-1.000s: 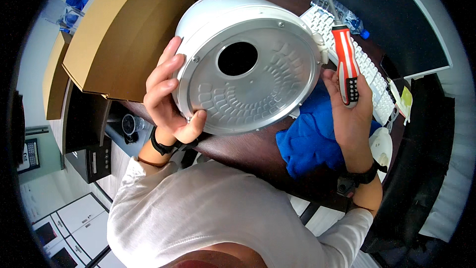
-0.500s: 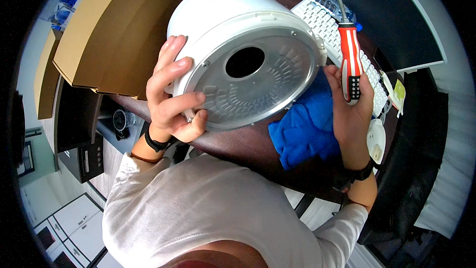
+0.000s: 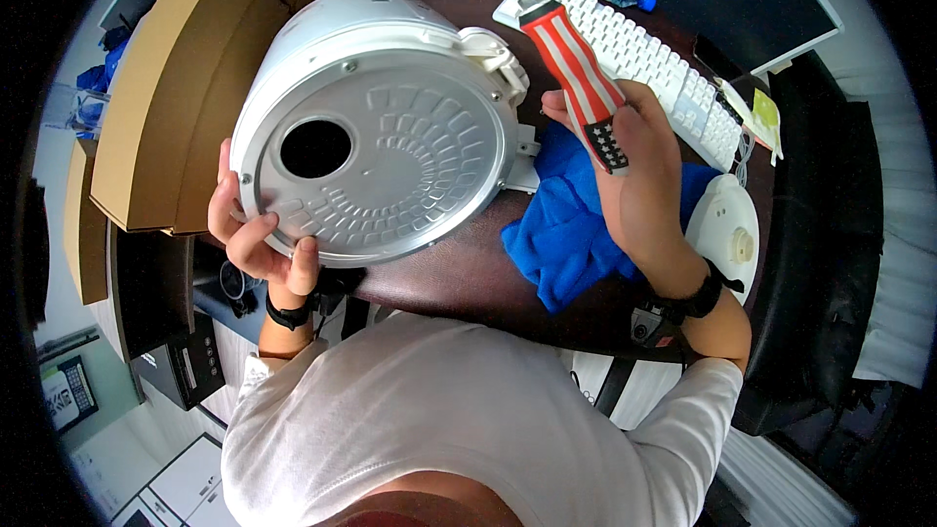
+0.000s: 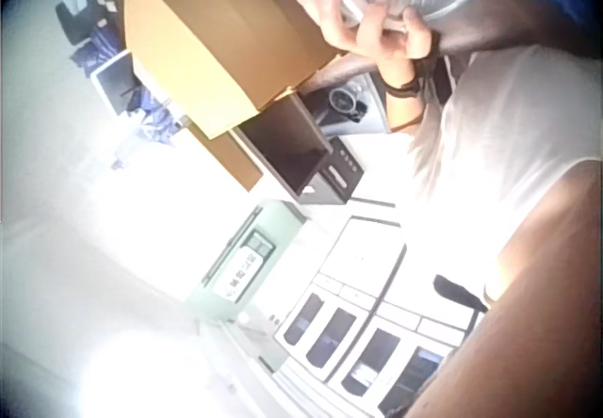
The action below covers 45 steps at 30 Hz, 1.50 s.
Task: The person uses a screwdriver to remove screws from a white rice cooker, detaches a small plastic cover, and opens the lid to reveal the inner pot. The person then removes the inner pot and places it aside.
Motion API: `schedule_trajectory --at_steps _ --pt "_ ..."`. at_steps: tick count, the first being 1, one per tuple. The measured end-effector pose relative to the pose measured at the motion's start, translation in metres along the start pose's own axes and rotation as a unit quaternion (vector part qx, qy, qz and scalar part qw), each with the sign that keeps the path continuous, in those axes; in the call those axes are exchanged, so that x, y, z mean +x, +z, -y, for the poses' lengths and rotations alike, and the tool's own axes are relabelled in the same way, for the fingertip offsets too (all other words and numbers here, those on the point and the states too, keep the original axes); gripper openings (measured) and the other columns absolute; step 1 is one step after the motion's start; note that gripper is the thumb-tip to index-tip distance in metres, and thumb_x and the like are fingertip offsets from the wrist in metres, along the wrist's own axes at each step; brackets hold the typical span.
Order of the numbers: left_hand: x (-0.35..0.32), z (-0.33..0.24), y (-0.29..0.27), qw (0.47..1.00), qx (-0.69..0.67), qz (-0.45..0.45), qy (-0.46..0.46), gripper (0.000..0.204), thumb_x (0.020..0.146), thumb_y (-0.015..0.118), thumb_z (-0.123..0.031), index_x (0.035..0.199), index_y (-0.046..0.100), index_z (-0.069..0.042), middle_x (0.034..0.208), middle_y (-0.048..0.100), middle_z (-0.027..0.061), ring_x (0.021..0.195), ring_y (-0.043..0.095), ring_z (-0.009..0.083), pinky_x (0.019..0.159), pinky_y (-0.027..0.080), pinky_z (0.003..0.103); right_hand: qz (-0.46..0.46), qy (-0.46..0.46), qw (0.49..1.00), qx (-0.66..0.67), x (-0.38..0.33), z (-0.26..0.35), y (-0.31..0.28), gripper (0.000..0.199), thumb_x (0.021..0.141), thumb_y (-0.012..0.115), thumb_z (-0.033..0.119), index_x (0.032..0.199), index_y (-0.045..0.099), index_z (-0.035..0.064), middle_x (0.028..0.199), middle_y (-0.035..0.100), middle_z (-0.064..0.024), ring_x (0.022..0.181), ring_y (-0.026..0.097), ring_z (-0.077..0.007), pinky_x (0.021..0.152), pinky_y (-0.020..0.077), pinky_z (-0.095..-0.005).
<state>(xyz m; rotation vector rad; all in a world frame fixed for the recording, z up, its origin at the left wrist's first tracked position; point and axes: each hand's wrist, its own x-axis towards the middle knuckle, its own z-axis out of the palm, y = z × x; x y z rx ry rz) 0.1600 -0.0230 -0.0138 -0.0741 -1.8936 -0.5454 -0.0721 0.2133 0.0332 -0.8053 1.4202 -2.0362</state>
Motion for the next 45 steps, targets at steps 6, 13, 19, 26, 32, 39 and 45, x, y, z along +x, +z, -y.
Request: schedule_trajectory --at_steps 6,13,19,26,32,39,45 --pt "-0.013 -0.007 -0.005 1.000 0.027 -0.005 -0.004 0.030 0.081 0.062 -0.030 0.102 0.047 -0.015 0.129 0.035 0.0141 0.126 0.033 0.0601 0.101 0.036 0.062 0.045 -0.029 0.998 -0.024 -0.007 0.001 -0.001 0.039 0.095 0.052 0.031 0.113 0.046 -0.0031 0.115 0.060 -0.0272 0.114 0.059 -0.0321 0.105 0.0403 -0.0437" --pt "-0.018 -0.010 -0.001 0.999 0.047 -0.011 0.010 0.032 0.080 0.060 -0.030 0.106 0.046 -0.017 0.129 0.035 0.0137 0.124 0.036 0.0598 0.099 0.037 0.063 0.072 -0.045 0.996 -0.031 -0.012 -0.001 -0.004 0.043 0.094 0.053 0.034 0.116 0.045 -0.0022 0.115 0.060 -0.0270 0.113 0.059 -0.0324 0.104 0.0405 -0.0459" --pt "-0.030 -0.007 0.000 0.997 0.065 -0.050 -0.010 0.037 0.079 0.060 -0.029 0.111 0.043 -0.021 0.135 0.034 0.0127 0.128 0.036 0.0477 0.101 0.040 0.056 0.059 -0.021 0.995 -0.072 -0.011 0.000 0.003 0.047 0.096 0.046 0.037 0.117 0.043 -0.0045 0.116 0.058 -0.0292 0.115 0.057 -0.0345 0.107 0.0367 -0.0479" --pt "-0.038 -0.013 -0.011 0.992 0.075 -0.071 -0.070 0.040 0.078 0.062 -0.023 0.112 0.042 -0.021 0.141 0.031 0.0128 0.128 0.039 0.0361 0.099 0.043 0.046 0.063 -0.023 0.991 -0.113 -0.016 -0.003 -0.007 0.043 0.097 0.042 0.032 0.118 0.041 -0.0049 0.113 0.060 -0.0275 0.112 0.060 -0.0324 0.105 0.0393 -0.0464" --pt "-0.023 -0.013 -0.003 0.991 0.039 -0.082 -0.100 0.041 0.077 0.061 -0.023 0.111 0.040 -0.018 0.144 0.028 0.0132 0.128 0.038 0.0343 0.101 0.040 0.046 0.068 -0.051 0.995 -0.045 -0.017 -0.001 -0.008 0.028 0.096 0.048 0.017 0.116 0.046 -0.0029 0.108 0.064 -0.0198 0.098 0.064 -0.0195 0.088 0.0500 -0.0297" --pt "-0.010 0.000 0.001 0.988 0.035 -0.110 -0.105 0.041 0.076 0.061 -0.029 0.109 0.040 -0.016 0.141 0.033 0.0163 0.129 0.038 0.0346 0.106 0.037 0.048 0.047 -0.067 0.996 -0.027 -0.020 0.002 -0.009 0.026 0.096 0.047 0.014 0.115 0.046 -0.0028 0.104 0.064 -0.0178 0.093 0.065 -0.0188 0.086 0.0510 -0.0295" --pt "-0.012 0.004 -0.002 0.987 0.035 -0.122 -0.103 0.041 0.076 0.061 -0.029 0.109 0.040 -0.016 0.141 0.034 0.0160 0.128 0.039 0.0341 0.106 0.037 0.048 0.052 -0.063 0.996 -0.044 -0.019 -0.001 -0.012 0.025 0.096 0.047 0.014 0.115 0.046 -0.0026 0.102 0.064 -0.0174 0.092 0.066 -0.0191 0.085 0.0512 -0.0296"
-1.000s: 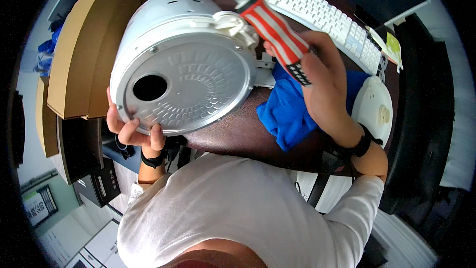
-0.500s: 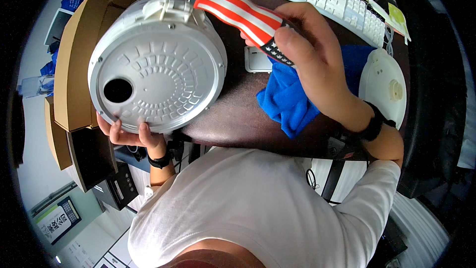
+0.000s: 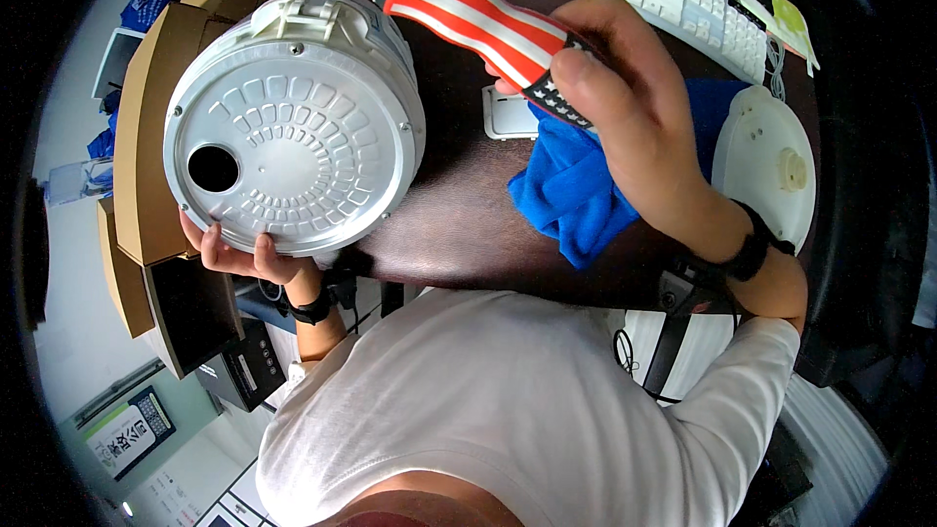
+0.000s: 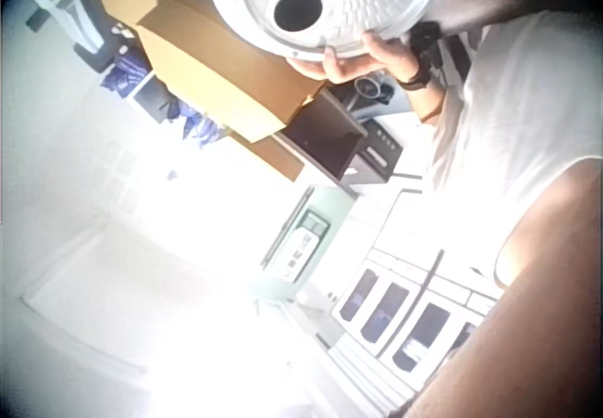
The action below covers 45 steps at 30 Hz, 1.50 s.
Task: The person uses a screwdriver to remove screws from a white rice cooker, detaches a small plastic cover, and opens the lid to reveal the inner pot. The person then removes the inner pot and places it aside.
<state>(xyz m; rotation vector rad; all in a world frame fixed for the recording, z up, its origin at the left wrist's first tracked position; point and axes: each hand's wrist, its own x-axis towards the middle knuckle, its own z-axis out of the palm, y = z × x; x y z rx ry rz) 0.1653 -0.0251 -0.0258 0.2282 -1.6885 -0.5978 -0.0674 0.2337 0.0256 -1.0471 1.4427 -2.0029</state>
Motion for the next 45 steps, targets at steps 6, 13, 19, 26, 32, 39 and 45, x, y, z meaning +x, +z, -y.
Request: schedule_trajectory --at_steps 6,13,19,26,32,39,45 --pt "0.002 -0.002 0.001 1.000 -0.016 0.009 0.000 0.041 0.074 0.060 -0.026 0.108 0.041 -0.014 0.142 0.032 0.0175 0.128 0.040 0.0348 0.106 0.037 0.048 0.012 0.009 1.000 -0.010 0.001 0.004 -0.002 0.032 0.096 0.046 0.022 0.117 0.045 -0.0027 0.107 0.063 -0.0223 0.097 0.066 -0.0244 0.090 0.0501 -0.0348" --pt "0.014 -0.004 0.014 1.000 -0.025 0.005 -0.007 0.041 0.070 0.060 -0.020 0.106 0.045 -0.010 0.140 0.037 0.0207 0.128 0.041 0.0355 0.106 0.036 0.049 0.027 0.032 0.996 -0.080 0.000 0.005 -0.008 0.048 0.096 0.045 0.039 0.120 0.044 -0.0026 0.111 0.063 -0.0262 0.102 0.065 -0.0302 0.096 0.0477 -0.0419" --pt "0.035 -0.008 0.029 0.998 -0.041 0.044 0.001 0.045 0.067 0.058 -0.016 0.109 0.047 -0.006 0.139 0.039 0.0227 0.127 0.042 0.0355 0.108 0.034 0.048 0.039 0.025 0.997 -0.070 0.001 0.003 -0.011 0.045 0.096 0.047 0.037 0.121 0.044 -0.0004 0.110 0.064 -0.0254 0.101 0.066 -0.0306 0.095 0.0491 -0.0427" --pt "0.059 -0.007 0.049 0.993 -0.077 0.091 0.027 0.052 0.057 0.054 -0.005 0.109 0.054 0.002 0.135 0.045 0.0240 0.121 0.048 0.0335 0.106 0.035 0.042 0.052 0.041 0.993 -0.102 -0.001 0.011 -0.021 0.044 0.095 0.050 0.035 0.121 0.046 0.0006 0.107 0.065 -0.0243 0.098 0.067 -0.0299 0.092 0.0506 -0.0411" --pt "0.086 -0.006 0.070 0.995 -0.038 0.091 -0.025 0.050 0.064 0.047 0.000 0.114 0.052 0.009 0.131 0.050 0.0253 0.118 0.052 0.0311 0.104 0.041 0.041 -0.034 0.057 0.985 -0.157 -0.013 0.030 -0.038 0.031 0.092 0.055 0.021 0.115 0.053 0.0010 0.102 0.065 -0.0139 0.086 0.068 -0.0167 0.080 0.0519 -0.0248" --pt "0.108 0.008 0.088 0.988 -0.068 0.075 -0.112 0.043 0.072 0.051 -0.001 0.113 0.058 0.009 0.124 0.057 0.0204 0.113 0.055 0.0257 0.095 0.044 0.032 -0.007 0.115 0.955 -0.274 -0.026 0.048 -0.055 0.045 0.087 0.055 0.038 0.111 0.052 0.0008 0.093 0.067 -0.0130 0.085 0.068 -0.0191 0.084 0.0498 -0.0302" --pt "0.112 0.006 0.097 0.983 -0.100 0.070 -0.140 0.041 0.073 0.051 -0.003 0.112 0.059 0.009 0.122 0.059 0.0180 0.111 0.055 0.0231 0.091 0.045 0.029 -0.024 0.130 0.941 -0.312 -0.028 0.055 -0.048 0.042 0.086 0.056 0.037 0.108 0.055 0.0019 0.089 0.065 -0.0095 0.079 0.068 -0.0164 0.076 0.0494 -0.0258"
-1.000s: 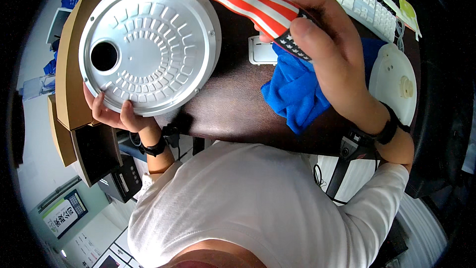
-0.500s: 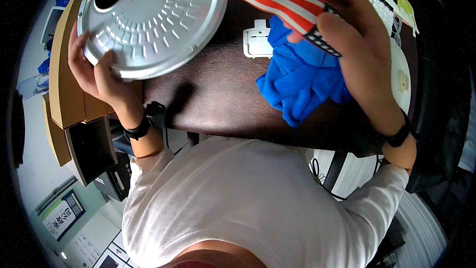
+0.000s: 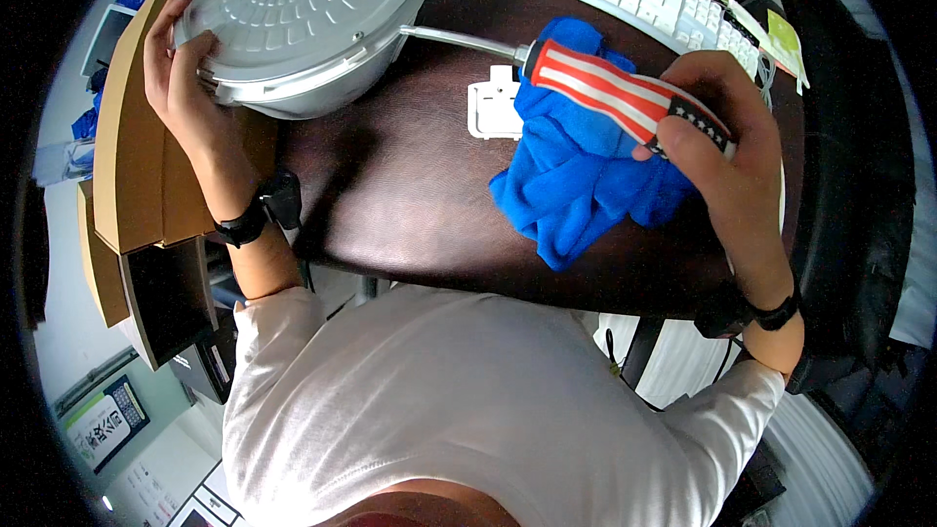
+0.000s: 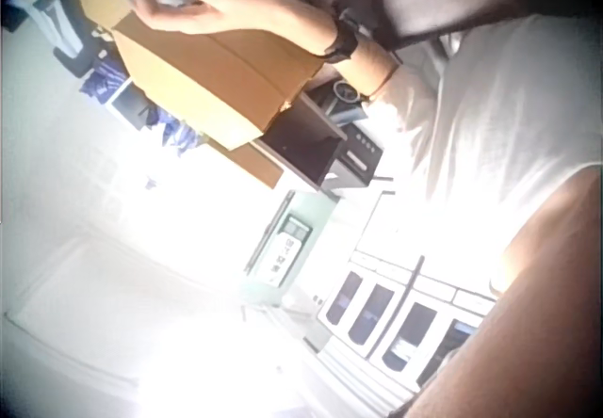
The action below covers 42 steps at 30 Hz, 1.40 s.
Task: The person uses a screwdriver to remove screws from a white rice cooker, detaches a small plastic cover, and opens the lid to reveal the inner pot. The person then removes the inner pot and places it aside.
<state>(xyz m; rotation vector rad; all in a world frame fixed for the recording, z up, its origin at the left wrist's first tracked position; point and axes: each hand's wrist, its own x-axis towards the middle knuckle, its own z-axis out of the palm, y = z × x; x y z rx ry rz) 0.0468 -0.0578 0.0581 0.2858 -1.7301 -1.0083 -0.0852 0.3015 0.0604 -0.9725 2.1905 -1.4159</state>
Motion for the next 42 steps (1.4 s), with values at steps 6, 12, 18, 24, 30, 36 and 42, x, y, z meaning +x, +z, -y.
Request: schedule_trajectory --at_steps 6,12,18,24,30,36,42 --pt "0.003 0.001 -0.001 0.999 -0.001 0.004 -0.033 0.040 0.076 0.050 -0.003 0.113 0.059 0.009 0.121 0.059 0.0185 0.111 0.056 0.0233 0.090 0.044 0.027 -0.010 0.005 1.000 0.023 0.002 0.003 0.004 0.039 0.084 0.059 0.031 0.109 0.054 0.0020 0.094 0.064 -0.0118 0.076 0.068 -0.0160 0.076 0.0504 -0.0261" --pt "0.011 0.010 0.000 1.000 -0.007 -0.006 -0.020 0.040 0.078 0.050 -0.002 0.116 0.057 0.010 0.122 0.059 0.0194 0.113 0.056 0.0239 0.090 0.044 0.027 0.031 -0.019 0.998 0.051 0.005 0.003 -0.002 0.028 0.088 0.062 0.017 0.110 0.053 0.0025 0.100 0.061 -0.0116 0.082 0.065 -0.0151 0.070 0.0551 -0.0263" --pt "0.012 0.011 0.001 1.000 -0.015 0.008 -0.025 0.041 0.076 0.049 -0.001 0.116 0.058 0.009 0.123 0.058 0.0202 0.112 0.055 0.0238 0.090 0.044 0.027 0.013 -0.065 0.998 0.013 0.015 0.009 -0.007 0.028 0.087 0.063 0.016 0.110 0.053 0.0025 0.099 0.060 -0.0104 0.084 0.065 -0.0152 0.069 0.0554 -0.0247" --pt "0.012 0.005 0.007 0.994 0.037 0.067 0.084 0.045 0.078 0.041 -0.008 0.117 0.059 0.007 0.126 0.057 0.0209 0.119 0.053 0.0274 0.102 0.038 0.036 0.017 -0.124 0.984 -0.131 0.026 0.014 -0.004 0.030 0.082 0.066 0.015 0.106 0.054 0.0041 0.098 0.059 -0.0077 0.088 0.060 -0.0144 0.077 0.0499 -0.0278" --pt "0.008 -0.024 0.026 0.993 -0.067 0.093 0.014 0.050 0.076 0.037 -0.009 0.118 0.056 0.010 0.124 0.056 0.0221 0.119 0.051 0.0282 0.105 0.035 0.035 0.021 -0.067 0.993 -0.092 0.025 0.009 -0.005 0.029 0.080 0.066 0.020 0.101 0.055 0.0048 0.091 0.056 -0.0057 0.084 0.057 -0.0130 0.077 0.0449 -0.0260" --pt "0.007 -0.025 0.025 0.992 -0.074 0.099 0.026 0.055 0.076 0.036 -0.015 0.121 0.052 0.012 0.122 0.056 0.0219 0.119 0.050 0.0280 0.105 0.034 0.035 0.011 -0.023 0.996 -0.086 0.023 0.007 -0.004 0.028 0.082 0.064 0.023 0.102 0.055 0.0039 0.091 0.057 -0.0061 0.083 0.057 -0.0130 0.077 0.0448 -0.0266" --pt "0.017 -0.025 0.021 0.989 -0.009 0.133 0.056 0.052 0.076 0.038 -0.016 0.119 0.055 0.009 0.116 0.060 0.0217 0.112 0.055 0.0301 0.101 0.039 0.036 0.013 -0.029 0.996 -0.085 0.020 0.005 -0.011 0.025 0.086 0.062 0.018 0.104 0.054 0.0030 0.092 0.059 -0.0083 0.078 0.062 -0.0130 0.071 0.0489 -0.0247"
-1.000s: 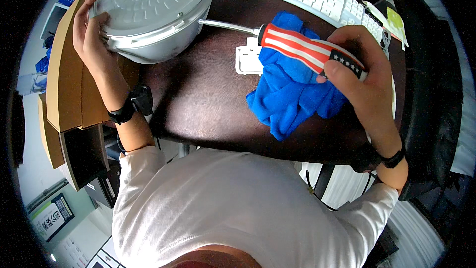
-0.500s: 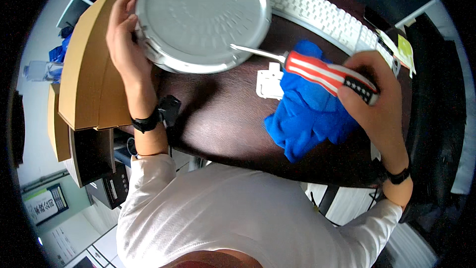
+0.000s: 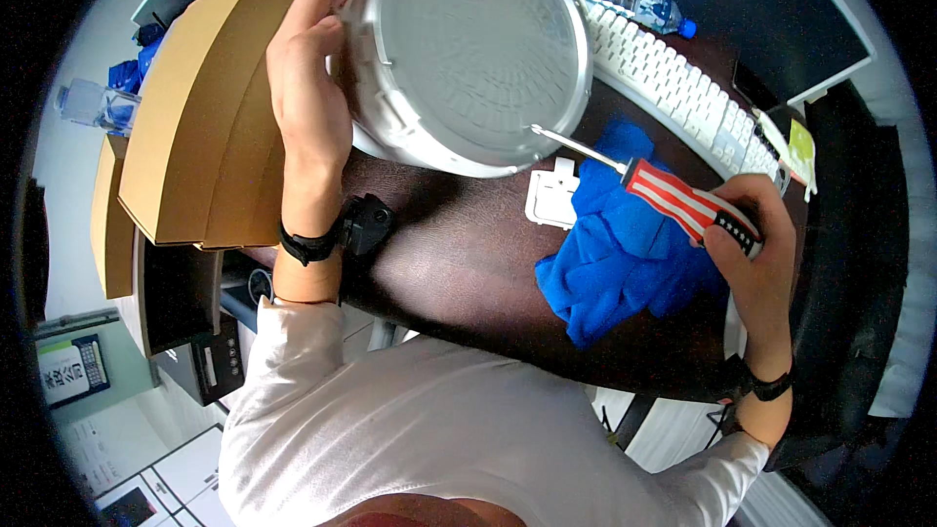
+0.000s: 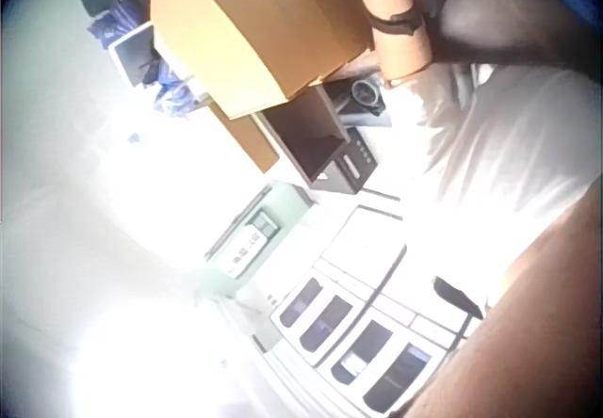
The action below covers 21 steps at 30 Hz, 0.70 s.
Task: The person uses a screwdriver to remove screws from a white rice cooker, detaches a small plastic cover, and opens the lid to reveal the inner pot. The person then removes the inner pot and places it aside.
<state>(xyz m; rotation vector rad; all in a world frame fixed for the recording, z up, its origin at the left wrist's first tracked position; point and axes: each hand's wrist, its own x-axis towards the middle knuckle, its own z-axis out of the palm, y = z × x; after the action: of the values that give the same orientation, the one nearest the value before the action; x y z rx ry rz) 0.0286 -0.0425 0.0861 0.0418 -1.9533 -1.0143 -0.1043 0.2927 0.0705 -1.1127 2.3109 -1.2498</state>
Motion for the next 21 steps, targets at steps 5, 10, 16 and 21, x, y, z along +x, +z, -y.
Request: schedule_trajectory --at_steps 5,10,16,21 --pt "0.011 0.001 0.001 0.980 0.061 0.059 0.178 0.040 0.077 0.045 -0.006 0.113 0.059 0.005 0.109 0.062 0.0217 0.100 0.059 0.0356 0.091 0.044 0.039 -0.013 0.012 0.999 0.043 0.001 0.002 -0.008 0.020 0.087 0.058 0.009 0.104 0.052 0.0018 0.094 0.061 -0.0107 0.077 0.063 -0.0147 0.070 0.0521 -0.0251" --pt "0.014 0.027 0.007 0.971 0.084 0.042 0.220 0.034 0.078 0.046 -0.006 0.108 0.060 0.003 0.107 0.063 0.0189 0.098 0.059 0.0345 0.087 0.045 0.039 -0.054 -0.005 0.997 0.048 0.001 0.016 -0.009 0.024 0.085 0.058 0.013 0.105 0.051 0.0007 0.097 0.062 -0.0129 0.077 0.065 -0.0177 0.069 0.0533 -0.0280" --pt "0.014 0.029 0.010 0.964 0.053 -0.001 0.260 0.034 0.076 0.049 -0.003 0.107 0.060 0.002 0.105 0.063 0.0182 0.095 0.059 0.0339 0.084 0.046 0.039 -0.069 -0.063 0.993 0.074 0.010 0.032 -0.004 0.038 0.081 0.065 0.028 0.104 0.049 0.0010 0.095 0.060 -0.0150 0.082 0.064 -0.0224 0.071 0.0524 -0.0312" --pt "0.014 0.029 0.013 0.961 0.052 -0.001 0.273 0.033 0.076 0.050 -0.002 0.106 0.060 0.004 0.104 0.063 0.0187 0.093 0.060 0.0343 0.082 0.046 0.039 -0.061 -0.078 0.993 0.066 0.018 0.043 0.004 0.046 0.081 0.068 0.037 0.103 0.049 0.0018 0.092 0.059 -0.0132 0.089 0.060 -0.0237 0.081 0.0457 -0.0337"
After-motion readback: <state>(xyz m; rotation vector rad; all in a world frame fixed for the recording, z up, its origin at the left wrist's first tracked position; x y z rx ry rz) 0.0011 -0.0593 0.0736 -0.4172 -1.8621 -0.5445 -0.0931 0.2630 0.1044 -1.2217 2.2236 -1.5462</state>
